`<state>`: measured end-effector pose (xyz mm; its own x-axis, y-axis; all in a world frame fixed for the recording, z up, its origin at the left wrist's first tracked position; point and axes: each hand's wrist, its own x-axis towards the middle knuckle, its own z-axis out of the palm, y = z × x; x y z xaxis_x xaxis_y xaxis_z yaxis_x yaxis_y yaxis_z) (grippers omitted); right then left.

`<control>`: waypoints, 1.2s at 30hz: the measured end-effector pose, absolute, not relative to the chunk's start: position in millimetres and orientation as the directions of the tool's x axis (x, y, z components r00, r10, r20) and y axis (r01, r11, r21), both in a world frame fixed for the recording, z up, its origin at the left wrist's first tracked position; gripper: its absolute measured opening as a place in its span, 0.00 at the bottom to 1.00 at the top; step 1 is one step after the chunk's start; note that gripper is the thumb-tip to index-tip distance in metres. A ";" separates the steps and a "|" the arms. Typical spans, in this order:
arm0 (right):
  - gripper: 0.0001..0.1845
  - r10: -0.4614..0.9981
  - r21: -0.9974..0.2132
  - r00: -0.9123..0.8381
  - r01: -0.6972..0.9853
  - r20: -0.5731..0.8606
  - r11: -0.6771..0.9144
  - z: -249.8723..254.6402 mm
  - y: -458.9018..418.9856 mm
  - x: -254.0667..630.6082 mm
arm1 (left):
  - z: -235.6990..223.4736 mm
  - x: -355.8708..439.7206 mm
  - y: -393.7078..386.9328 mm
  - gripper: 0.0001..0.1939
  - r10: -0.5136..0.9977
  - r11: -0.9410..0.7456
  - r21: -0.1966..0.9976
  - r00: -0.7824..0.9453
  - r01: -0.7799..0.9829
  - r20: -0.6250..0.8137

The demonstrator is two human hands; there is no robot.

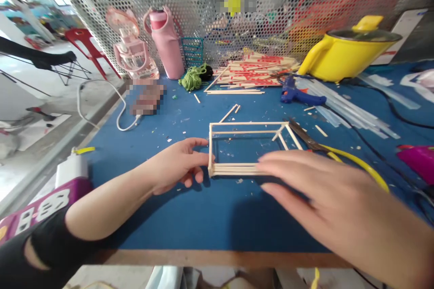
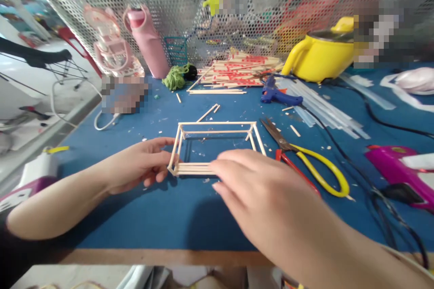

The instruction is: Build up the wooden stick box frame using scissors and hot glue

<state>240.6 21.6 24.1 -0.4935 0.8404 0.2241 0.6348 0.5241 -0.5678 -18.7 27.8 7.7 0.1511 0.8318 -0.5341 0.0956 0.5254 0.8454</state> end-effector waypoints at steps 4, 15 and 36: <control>0.12 0.520 -0.186 -0.763 0.487 0.385 0.853 8.7 29.4 196.1 | 6.7 -15.9 32.8 0.36 0.854 0.474 0.875 0.191 0.099 -0.484; 0.17 0.559 -0.216 -0.730 0.518 0.393 0.828 -13.1 29.3 201.6 | -1.4 -13.3 31.2 0.22 0.847 0.498 0.867 0.209 0.003 -0.488; 0.13 0.558 -0.304 -0.684 0.468 0.469 0.830 1.9 24.7 201.7 | 3.3 -17.8 23.2 0.33 0.831 0.460 0.885 0.316 0.076 -0.459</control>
